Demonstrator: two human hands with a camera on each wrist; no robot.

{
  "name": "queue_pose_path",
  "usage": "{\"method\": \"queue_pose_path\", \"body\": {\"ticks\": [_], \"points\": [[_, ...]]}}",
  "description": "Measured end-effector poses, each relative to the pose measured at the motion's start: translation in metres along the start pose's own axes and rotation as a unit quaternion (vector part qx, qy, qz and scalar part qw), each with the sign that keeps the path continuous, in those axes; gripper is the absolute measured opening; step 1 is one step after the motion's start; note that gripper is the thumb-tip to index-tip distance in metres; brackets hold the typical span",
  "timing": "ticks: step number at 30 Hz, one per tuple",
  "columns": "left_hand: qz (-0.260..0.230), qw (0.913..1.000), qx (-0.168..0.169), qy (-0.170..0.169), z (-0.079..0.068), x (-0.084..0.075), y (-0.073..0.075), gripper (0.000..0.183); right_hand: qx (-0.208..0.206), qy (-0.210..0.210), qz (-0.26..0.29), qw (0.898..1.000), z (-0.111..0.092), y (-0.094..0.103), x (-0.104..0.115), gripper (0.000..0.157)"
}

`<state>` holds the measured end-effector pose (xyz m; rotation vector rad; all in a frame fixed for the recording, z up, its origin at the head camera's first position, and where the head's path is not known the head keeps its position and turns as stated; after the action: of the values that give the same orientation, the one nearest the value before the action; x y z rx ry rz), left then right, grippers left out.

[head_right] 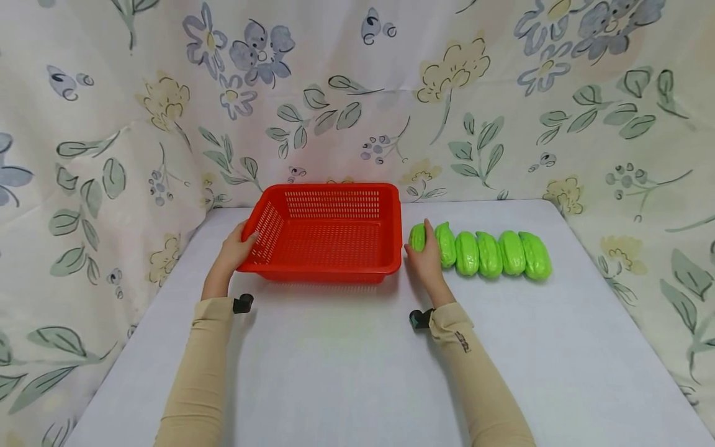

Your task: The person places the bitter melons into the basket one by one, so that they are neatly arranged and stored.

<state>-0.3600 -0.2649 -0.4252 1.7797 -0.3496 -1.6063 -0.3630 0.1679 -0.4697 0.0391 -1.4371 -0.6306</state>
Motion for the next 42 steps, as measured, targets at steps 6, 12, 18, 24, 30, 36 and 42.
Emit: {"method": "queue_pose_path", "body": {"ticks": [6, 12, 18, 24, 30, 36, 42], "points": [[0.001, 1.0000, 0.003, -0.001, 0.001, 0.001, 0.000, 0.061, -0.011, 0.007, 0.010, 1.000, 0.002, 0.005, 0.005, 0.076], [0.009, 0.9999, 0.004, -0.006, 0.002, 0.001, -0.001, 0.061, -0.016, 0.001, 0.013, 1.000, 0.004, 0.010, 0.008, 0.076], [0.015, 0.9999, 0.004, -0.007, 0.003, 0.001, 0.000, 0.061, -0.017, -0.009, 0.012, 1.000, 0.004, 0.017, 0.014, 0.077], [0.018, 0.9998, 0.002, -0.007, 0.003, -0.001, 0.000, 0.061, -0.021, -0.002, 0.029, 0.999, 0.004, 0.023, 0.027, 0.077], [0.014, 0.9999, 0.005, -0.005, 0.002, -0.002, -0.001, 0.060, -0.032, 0.001, 0.038, 0.999, 0.004, 0.029, 0.038, 0.077], [0.010, 0.9999, 0.007, -0.007, 0.002, -0.001, -0.001, 0.060, -0.047, 0.017, 0.052, 0.997, 0.005, 0.034, 0.053, 0.076], [0.005, 1.0000, 0.007, 0.003, 0.002, 0.000, 0.000, 0.061, -0.040, 0.030, 0.066, 0.997, 0.005, 0.035, 0.070, 0.076]]}}
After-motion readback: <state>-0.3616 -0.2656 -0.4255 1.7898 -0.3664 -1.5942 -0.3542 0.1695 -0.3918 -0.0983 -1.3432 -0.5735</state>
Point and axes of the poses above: each hand's wrist, its own z-axis towards the middle knuckle, its own y-axis out of the back of the hand, x = y × z, the point moved 6 cm from there along z, towards the middle knuckle, and after that the axes turned 15 degrees about -x, right-handed, at the moved point
